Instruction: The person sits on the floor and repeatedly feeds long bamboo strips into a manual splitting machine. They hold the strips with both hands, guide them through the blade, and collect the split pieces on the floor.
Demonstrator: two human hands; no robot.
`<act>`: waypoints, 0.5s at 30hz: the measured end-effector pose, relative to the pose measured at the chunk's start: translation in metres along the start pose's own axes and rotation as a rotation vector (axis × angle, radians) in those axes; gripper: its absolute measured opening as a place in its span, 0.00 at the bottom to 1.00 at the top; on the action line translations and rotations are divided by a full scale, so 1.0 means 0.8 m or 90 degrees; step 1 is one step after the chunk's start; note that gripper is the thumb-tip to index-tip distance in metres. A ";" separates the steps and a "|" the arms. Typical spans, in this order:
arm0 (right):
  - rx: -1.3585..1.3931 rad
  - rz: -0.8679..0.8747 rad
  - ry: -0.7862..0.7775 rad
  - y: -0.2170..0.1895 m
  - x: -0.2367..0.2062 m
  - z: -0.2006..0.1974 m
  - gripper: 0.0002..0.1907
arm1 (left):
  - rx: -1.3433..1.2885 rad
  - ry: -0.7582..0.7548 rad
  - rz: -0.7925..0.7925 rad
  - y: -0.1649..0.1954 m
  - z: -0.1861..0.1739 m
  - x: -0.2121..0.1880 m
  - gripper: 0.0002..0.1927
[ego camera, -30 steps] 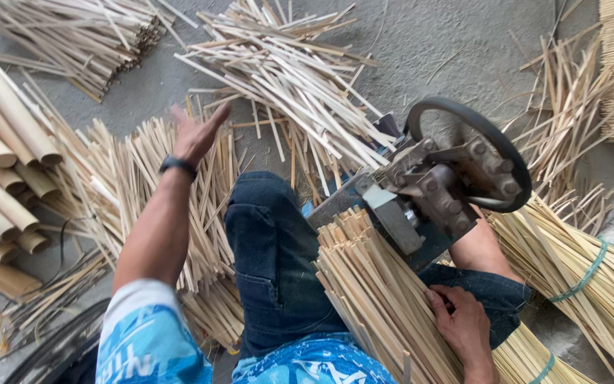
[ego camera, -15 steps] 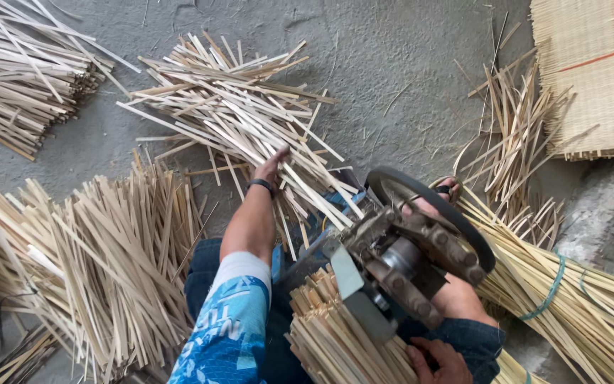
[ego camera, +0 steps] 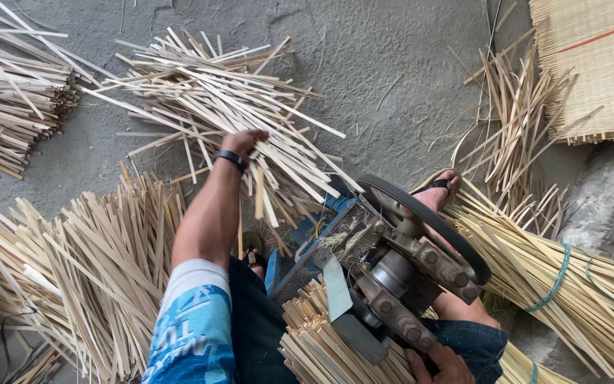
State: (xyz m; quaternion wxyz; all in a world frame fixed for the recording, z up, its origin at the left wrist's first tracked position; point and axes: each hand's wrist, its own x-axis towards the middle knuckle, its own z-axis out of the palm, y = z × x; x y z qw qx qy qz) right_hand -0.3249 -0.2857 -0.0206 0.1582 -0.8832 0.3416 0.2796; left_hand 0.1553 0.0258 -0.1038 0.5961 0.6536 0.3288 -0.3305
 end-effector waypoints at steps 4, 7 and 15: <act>-0.008 -0.038 0.024 -0.007 0.001 -0.003 0.16 | 0.073 -0.079 0.044 0.047 -0.032 0.009 0.13; -0.005 -0.046 0.012 -0.012 0.003 -0.007 0.17 | 0.138 -0.076 0.021 0.073 -0.040 0.015 0.10; 0.007 -0.126 0.032 -0.016 0.014 -0.011 0.20 | 0.039 0.000 0.043 0.136 0.047 0.013 0.17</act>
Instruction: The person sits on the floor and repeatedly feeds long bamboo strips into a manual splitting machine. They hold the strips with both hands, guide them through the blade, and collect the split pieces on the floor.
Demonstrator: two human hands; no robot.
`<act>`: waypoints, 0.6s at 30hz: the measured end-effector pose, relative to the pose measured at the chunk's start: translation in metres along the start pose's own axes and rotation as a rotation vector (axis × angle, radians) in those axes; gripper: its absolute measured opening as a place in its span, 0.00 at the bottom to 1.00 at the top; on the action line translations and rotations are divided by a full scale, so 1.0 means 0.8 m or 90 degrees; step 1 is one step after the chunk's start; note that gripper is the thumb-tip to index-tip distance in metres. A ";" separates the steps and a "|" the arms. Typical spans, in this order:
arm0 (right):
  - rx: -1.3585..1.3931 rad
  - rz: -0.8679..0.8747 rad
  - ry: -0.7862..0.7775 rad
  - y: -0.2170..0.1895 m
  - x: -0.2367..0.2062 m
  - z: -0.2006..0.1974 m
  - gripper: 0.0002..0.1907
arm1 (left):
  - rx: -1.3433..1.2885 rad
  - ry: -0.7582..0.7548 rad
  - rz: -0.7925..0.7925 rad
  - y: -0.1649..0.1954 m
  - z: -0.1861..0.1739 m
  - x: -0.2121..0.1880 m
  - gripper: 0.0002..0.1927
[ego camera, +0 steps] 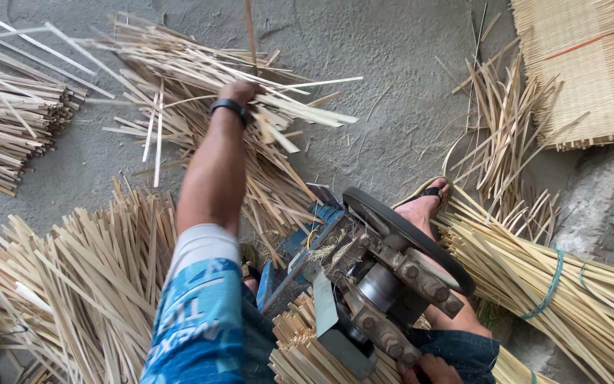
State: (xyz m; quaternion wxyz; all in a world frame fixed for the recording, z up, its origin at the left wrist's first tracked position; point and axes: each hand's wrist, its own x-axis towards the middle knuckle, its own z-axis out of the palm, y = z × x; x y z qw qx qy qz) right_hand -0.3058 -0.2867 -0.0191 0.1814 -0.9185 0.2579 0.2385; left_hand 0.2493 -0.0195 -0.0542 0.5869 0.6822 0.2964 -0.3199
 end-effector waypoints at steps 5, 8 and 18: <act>-0.039 0.006 0.088 -0.010 0.020 0.008 0.26 | -0.176 0.026 0.029 0.002 0.048 -0.014 0.38; -0.003 -0.004 0.076 -0.010 0.021 0.006 0.21 | -0.063 0.083 0.106 -0.024 0.045 -0.029 0.50; 0.081 0.023 0.104 -0.008 -0.019 0.000 0.11 | -0.147 -0.084 -0.042 -0.159 0.009 -0.041 0.37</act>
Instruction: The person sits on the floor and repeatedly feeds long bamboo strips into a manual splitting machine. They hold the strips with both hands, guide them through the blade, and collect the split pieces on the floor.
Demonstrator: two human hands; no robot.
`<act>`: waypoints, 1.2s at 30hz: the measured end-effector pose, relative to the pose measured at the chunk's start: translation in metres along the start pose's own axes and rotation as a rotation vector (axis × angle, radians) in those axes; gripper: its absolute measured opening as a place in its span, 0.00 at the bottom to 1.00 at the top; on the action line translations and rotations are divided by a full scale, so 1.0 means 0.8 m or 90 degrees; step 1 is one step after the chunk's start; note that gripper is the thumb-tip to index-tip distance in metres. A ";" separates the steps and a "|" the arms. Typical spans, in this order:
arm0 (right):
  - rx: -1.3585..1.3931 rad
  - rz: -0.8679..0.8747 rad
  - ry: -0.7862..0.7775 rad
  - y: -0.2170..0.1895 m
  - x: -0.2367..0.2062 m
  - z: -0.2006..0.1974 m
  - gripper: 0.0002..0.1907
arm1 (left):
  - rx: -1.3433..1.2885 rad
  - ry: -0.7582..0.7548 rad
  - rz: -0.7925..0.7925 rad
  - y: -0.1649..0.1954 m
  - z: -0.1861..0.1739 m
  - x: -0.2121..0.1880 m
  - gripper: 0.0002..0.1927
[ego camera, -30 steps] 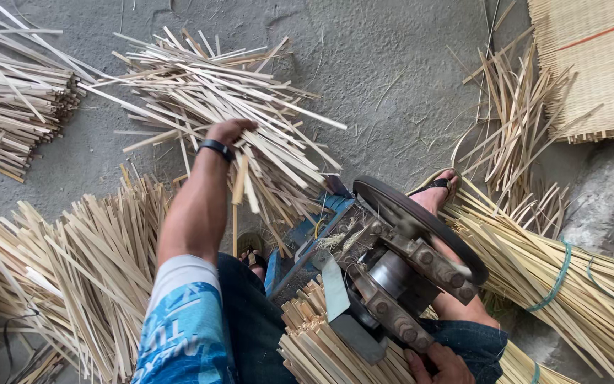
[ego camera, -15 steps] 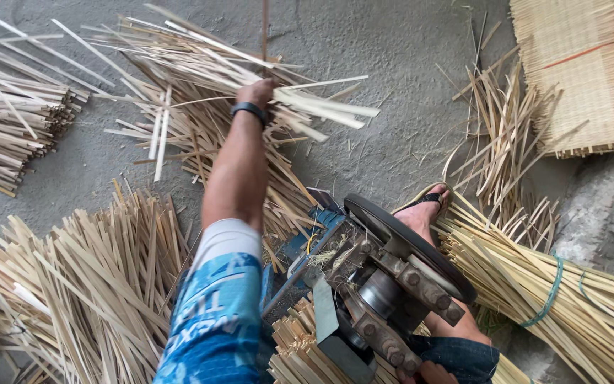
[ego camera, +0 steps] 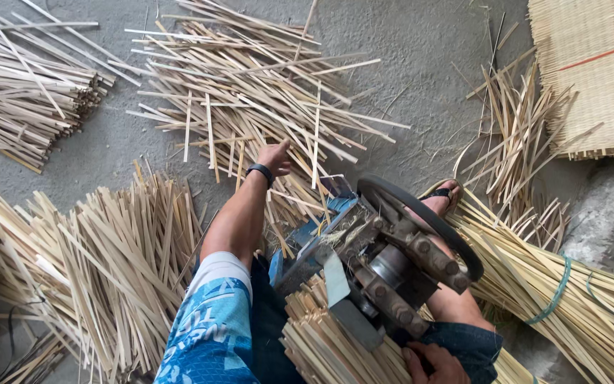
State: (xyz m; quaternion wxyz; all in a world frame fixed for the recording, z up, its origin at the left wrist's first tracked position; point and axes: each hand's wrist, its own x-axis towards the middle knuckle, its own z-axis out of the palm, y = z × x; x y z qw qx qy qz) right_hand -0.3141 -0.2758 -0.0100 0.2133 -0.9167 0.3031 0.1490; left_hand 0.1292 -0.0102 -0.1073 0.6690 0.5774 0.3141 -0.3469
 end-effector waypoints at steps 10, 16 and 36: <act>-0.080 -0.009 -0.155 0.025 -0.010 0.000 0.16 | 0.338 0.344 0.005 -0.041 -0.044 -0.049 0.47; -0.066 0.024 -0.156 0.026 -0.018 0.000 0.16 | 0.308 0.169 0.139 -0.052 0.008 -0.019 0.41; -0.071 -0.072 -0.102 0.012 -0.013 -0.005 0.14 | 0.366 -0.077 0.071 0.081 -0.116 -0.130 0.10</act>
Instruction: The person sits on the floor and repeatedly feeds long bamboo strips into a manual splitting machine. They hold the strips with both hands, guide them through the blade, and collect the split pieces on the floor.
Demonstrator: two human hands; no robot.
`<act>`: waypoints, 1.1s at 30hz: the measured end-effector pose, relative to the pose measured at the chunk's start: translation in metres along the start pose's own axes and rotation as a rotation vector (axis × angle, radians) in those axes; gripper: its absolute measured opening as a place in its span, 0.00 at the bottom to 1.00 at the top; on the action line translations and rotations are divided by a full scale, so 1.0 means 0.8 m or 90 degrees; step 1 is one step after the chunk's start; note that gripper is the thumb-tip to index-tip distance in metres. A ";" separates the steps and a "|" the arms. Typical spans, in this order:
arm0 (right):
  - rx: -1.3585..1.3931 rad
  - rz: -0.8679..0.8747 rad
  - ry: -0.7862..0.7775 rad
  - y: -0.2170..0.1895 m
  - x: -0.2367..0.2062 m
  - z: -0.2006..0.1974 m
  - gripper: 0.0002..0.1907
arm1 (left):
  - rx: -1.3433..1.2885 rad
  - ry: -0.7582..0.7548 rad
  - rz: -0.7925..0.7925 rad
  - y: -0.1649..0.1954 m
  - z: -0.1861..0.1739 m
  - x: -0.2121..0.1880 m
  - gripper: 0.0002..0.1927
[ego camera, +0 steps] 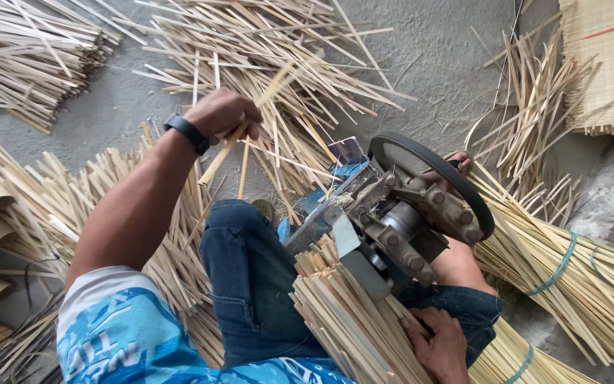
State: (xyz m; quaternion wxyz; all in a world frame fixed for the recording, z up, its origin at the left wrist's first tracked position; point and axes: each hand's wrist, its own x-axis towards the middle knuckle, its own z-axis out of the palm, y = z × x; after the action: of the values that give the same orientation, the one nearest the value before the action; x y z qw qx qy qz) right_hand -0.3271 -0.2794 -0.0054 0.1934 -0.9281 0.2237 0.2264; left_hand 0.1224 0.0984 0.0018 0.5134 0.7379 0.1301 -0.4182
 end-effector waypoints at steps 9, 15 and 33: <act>0.091 -0.057 0.029 0.003 -0.003 0.002 0.12 | 0.210 0.009 0.149 0.051 0.062 -0.033 0.37; 0.233 0.012 0.035 -0.001 -0.013 -0.010 0.12 | -0.070 -0.122 0.266 -0.068 0.125 -0.081 0.28; 0.220 -0.028 0.180 0.077 -0.022 -0.097 0.11 | -0.347 0.032 0.299 -0.101 0.140 -0.137 0.13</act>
State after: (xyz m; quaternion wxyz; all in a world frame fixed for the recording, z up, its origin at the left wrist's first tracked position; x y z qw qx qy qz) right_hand -0.3459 -0.3602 0.0516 0.3210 -0.9084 0.2636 0.0478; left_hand -0.0499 0.0627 0.0181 0.7700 0.5938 0.0761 -0.2207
